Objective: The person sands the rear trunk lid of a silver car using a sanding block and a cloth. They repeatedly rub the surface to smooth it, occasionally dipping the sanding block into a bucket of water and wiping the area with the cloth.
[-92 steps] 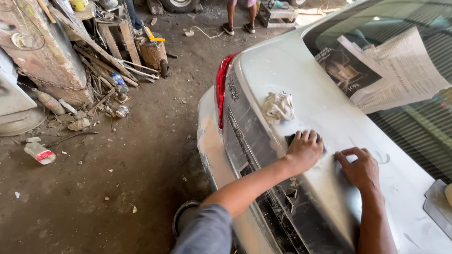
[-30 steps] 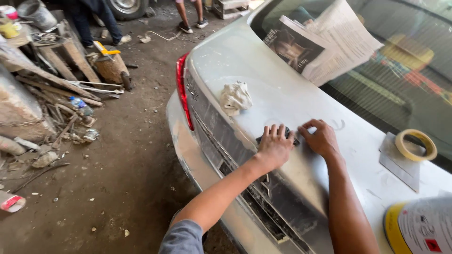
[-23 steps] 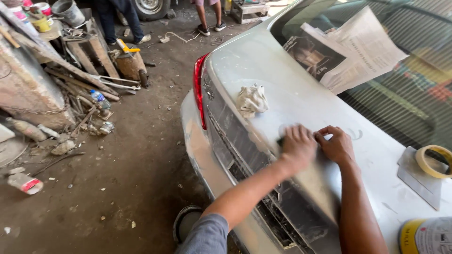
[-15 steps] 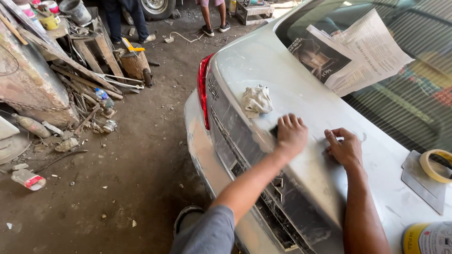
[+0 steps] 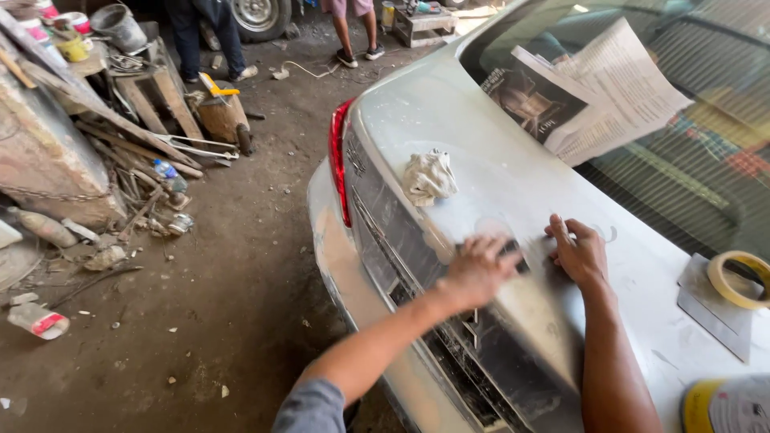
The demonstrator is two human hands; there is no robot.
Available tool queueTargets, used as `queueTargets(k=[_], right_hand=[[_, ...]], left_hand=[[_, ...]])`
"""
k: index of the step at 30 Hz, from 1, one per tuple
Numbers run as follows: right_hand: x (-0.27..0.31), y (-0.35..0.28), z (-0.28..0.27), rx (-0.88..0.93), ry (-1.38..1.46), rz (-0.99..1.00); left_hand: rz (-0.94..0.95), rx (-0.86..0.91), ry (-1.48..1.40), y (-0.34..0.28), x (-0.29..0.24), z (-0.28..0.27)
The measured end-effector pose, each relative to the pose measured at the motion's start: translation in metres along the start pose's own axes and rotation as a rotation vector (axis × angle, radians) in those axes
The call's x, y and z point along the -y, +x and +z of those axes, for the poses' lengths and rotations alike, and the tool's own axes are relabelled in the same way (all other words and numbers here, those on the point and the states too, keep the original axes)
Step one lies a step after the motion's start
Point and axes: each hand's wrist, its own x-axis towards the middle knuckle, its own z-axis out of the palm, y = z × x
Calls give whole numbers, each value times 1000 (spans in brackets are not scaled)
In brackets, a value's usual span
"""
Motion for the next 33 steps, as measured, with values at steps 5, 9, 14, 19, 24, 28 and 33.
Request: queueTargets(k=[5, 9, 14, 19, 24, 28, 33], right_hand=[[-7, -3, -3, 14, 40, -20], [-5, 1, -1, -2, 66, -36], [-3, -5, -4, 26, 49, -27], [0, -5, -2, 21, 22, -47], [2, -6, -5, 7, -35, -77], [-4, 4, -2, 2, -50, -127], [3, -9, -4, 15, -63, -111]], left_hand=[[-240, 75, -143, 31, 34, -1], [-125, 8, -166, -1, 17, -27], [-288, 104, -13, 32, 42, 8], [-183, 161, -68, -3, 5, -46], [-243, 183, 2, 14, 29, -31], [-156, 112, -28, -6, 8, -54], [-214, 170, -35, 5, 40, -40]])
